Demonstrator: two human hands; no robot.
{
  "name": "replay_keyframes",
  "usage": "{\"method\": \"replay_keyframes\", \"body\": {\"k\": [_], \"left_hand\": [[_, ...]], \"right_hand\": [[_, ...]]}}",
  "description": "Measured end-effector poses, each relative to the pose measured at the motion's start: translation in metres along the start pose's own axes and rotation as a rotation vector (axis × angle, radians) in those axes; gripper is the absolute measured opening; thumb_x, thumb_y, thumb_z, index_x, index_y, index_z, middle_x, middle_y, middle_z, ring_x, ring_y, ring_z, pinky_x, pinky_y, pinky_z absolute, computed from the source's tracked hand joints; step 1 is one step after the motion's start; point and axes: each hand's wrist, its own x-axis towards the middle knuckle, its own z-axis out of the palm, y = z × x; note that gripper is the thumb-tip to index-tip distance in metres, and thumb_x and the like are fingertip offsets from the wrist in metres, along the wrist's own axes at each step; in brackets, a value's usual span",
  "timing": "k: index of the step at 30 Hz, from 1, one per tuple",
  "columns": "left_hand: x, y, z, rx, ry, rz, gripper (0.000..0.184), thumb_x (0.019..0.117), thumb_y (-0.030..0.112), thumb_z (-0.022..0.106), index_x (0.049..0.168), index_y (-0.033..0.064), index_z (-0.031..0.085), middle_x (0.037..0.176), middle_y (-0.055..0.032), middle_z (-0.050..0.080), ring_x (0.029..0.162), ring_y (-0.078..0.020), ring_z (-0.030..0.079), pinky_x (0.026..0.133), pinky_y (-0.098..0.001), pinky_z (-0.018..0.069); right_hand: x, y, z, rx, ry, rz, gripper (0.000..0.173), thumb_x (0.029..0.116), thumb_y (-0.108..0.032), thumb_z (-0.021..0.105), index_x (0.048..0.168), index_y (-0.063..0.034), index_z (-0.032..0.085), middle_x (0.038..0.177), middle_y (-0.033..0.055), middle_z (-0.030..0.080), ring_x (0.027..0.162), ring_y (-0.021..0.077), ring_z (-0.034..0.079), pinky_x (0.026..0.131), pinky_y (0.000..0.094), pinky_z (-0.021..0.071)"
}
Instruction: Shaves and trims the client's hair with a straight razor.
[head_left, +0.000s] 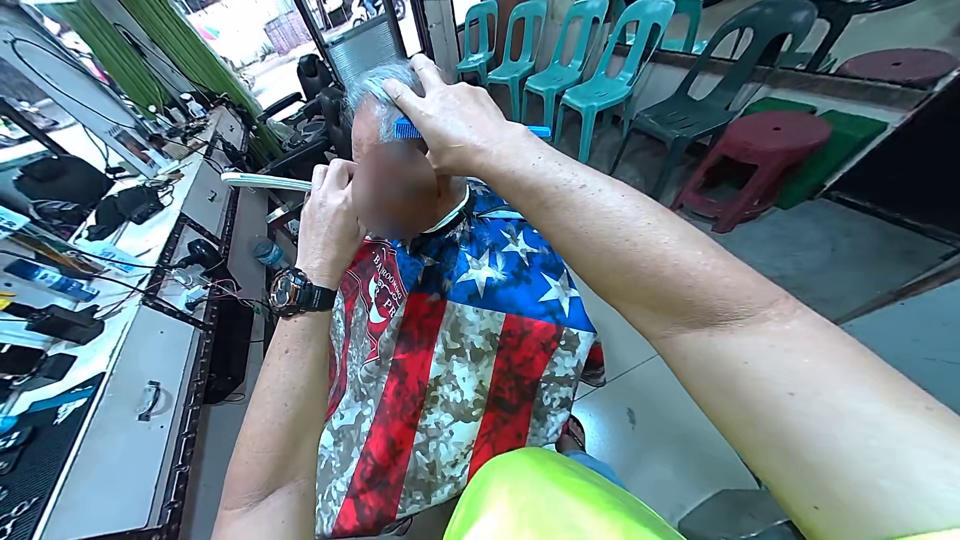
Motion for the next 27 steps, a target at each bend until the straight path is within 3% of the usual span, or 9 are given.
{"method": "replay_keyframes", "body": {"k": [8, 11, 14, 17, 19, 23, 27], "left_hand": [[-0.013, 0.0, 0.016, 0.012, -0.089, 0.027, 0.02, 0.1043, 0.011, 0.054, 0.116, 0.01, 0.071, 0.115, -0.0138, 0.068, 0.116, -0.0367, 0.061, 0.094, -0.0514, 0.0529], [-0.024, 0.005, 0.009, -0.071, -0.075, 0.018, 0.02, 0.1027, 0.008, 0.056, 0.116, 0.0082, 0.071, 0.113, -0.0129, 0.07, 0.115, -0.0352, 0.062, 0.097, -0.0521, 0.0513], [-0.037, 0.019, -0.015, -0.215, 0.065, -0.06, 0.026, 0.1045, 0.01, 0.055, 0.126, 0.0065, 0.069, 0.125, -0.0121, 0.069, 0.122, -0.0304, 0.061, 0.107, -0.0482, 0.0464], [-0.034, 0.034, -0.037, -0.22, 0.177, -0.104, 0.026, 0.1055, 0.013, 0.055, 0.127, 0.0085, 0.069, 0.127, -0.0094, 0.067, 0.122, -0.0264, 0.06, 0.105, -0.0449, 0.0475], [-0.02, 0.047, -0.05, -0.169, 0.189, -0.08, 0.026, 0.1051, 0.013, 0.055, 0.126, 0.0087, 0.069, 0.127, -0.0091, 0.067, 0.121, -0.0267, 0.06, 0.105, -0.0446, 0.0472], [0.016, 0.074, -0.063, -0.021, 0.088, 0.038, 0.026, 0.1028, 0.007, 0.056, 0.124, 0.007, 0.07, 0.123, -0.0113, 0.069, 0.12, -0.0327, 0.06, 0.103, -0.0482, 0.0462], [0.058, 0.085, -0.055, 0.117, -0.072, 0.089, 0.021, 0.1044, 0.011, 0.055, 0.118, 0.0105, 0.071, 0.113, -0.0104, 0.07, 0.112, -0.0343, 0.062, 0.092, -0.0503, 0.0516]], "right_hand": [[-0.001, 0.005, -0.001, 0.037, 0.007, -0.015, 0.099, 0.0789, -0.038, 0.085, 0.162, -0.0229, 0.033, 0.165, 0.0237, 0.021, 0.102, 0.0434, 0.066, 0.08, 0.0597, 0.0563], [-0.009, 0.023, -0.01, 0.238, 0.12, -0.052, 0.089, 0.0838, -0.047, 0.08, 0.159, -0.0196, 0.04, 0.161, 0.0164, 0.037, 0.121, 0.0366, 0.062, 0.095, 0.0574, 0.0538], [-0.031, 0.052, -0.026, 0.459, 0.372, -0.027, 0.063, 0.0952, -0.034, 0.069, 0.151, -0.0116, 0.051, 0.149, 0.011, 0.053, 0.129, 0.0223, 0.059, 0.107, 0.0431, 0.0503], [-0.055, 0.079, -0.022, 0.532, 0.421, 0.05, 0.04, 0.0996, -0.021, 0.06, 0.137, -0.0088, 0.062, 0.132, 0.011, 0.064, 0.109, 0.019, 0.068, 0.095, 0.0392, 0.0571], [-0.063, 0.09, -0.011, 0.548, 0.393, 0.04, 0.034, 0.1002, -0.018, 0.06, 0.132, -0.0076, 0.065, 0.129, 0.0124, 0.065, 0.1, 0.02, 0.07, 0.089, 0.0394, 0.0587], [-0.059, 0.104, 0.014, 0.569, 0.372, -0.06, 0.041, 0.0981, -0.018, 0.064, 0.137, -0.0063, 0.062, 0.137, 0.0144, 0.062, 0.1, 0.0212, 0.068, 0.085, 0.0364, 0.0578], [-0.044, 0.114, 0.034, 0.591, 0.312, -0.139, 0.06, 0.0932, -0.025, 0.074, 0.147, -0.0065, 0.053, 0.144, 0.0156, 0.055, 0.095, 0.0231, 0.069, 0.082, 0.0402, 0.0599]]}}
